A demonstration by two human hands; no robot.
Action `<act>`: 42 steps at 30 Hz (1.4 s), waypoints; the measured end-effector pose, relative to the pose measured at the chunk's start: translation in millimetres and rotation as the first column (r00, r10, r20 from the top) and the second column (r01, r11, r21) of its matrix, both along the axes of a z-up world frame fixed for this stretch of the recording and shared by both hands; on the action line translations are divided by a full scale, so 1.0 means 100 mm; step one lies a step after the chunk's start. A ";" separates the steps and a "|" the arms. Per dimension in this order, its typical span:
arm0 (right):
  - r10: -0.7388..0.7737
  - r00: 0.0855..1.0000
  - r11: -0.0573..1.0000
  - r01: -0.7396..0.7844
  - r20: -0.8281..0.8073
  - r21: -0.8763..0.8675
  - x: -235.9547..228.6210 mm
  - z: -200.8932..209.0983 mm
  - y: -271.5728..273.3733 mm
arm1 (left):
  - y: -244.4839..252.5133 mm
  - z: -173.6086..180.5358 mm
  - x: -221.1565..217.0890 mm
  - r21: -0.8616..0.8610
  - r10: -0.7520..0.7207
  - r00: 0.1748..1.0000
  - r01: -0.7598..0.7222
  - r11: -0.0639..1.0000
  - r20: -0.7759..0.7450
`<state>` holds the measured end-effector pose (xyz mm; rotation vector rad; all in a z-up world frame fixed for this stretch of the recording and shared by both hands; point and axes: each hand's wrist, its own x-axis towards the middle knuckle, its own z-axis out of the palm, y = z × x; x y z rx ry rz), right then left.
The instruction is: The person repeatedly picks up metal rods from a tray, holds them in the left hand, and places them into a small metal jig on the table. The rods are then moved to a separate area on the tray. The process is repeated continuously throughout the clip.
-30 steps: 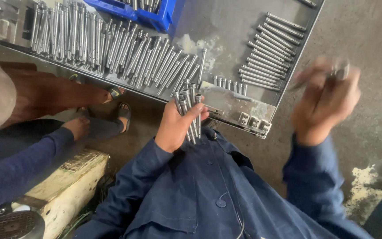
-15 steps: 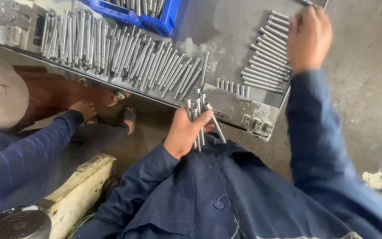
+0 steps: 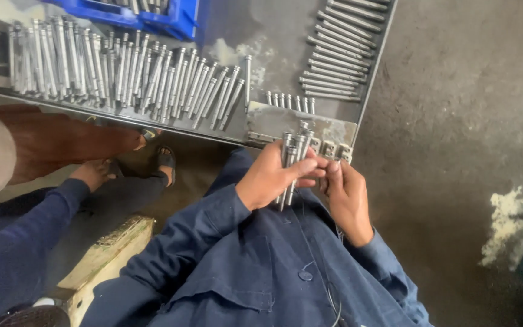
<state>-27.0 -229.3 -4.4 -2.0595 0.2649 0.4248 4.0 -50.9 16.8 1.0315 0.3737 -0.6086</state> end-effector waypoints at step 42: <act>0.268 0.698 0.952 -0.086 0.664 -0.294 0.56 0.42 0.23 | 0.53 -0.34 -0.05 -0.036 0.448 0.894 -0.447 0.894 0.001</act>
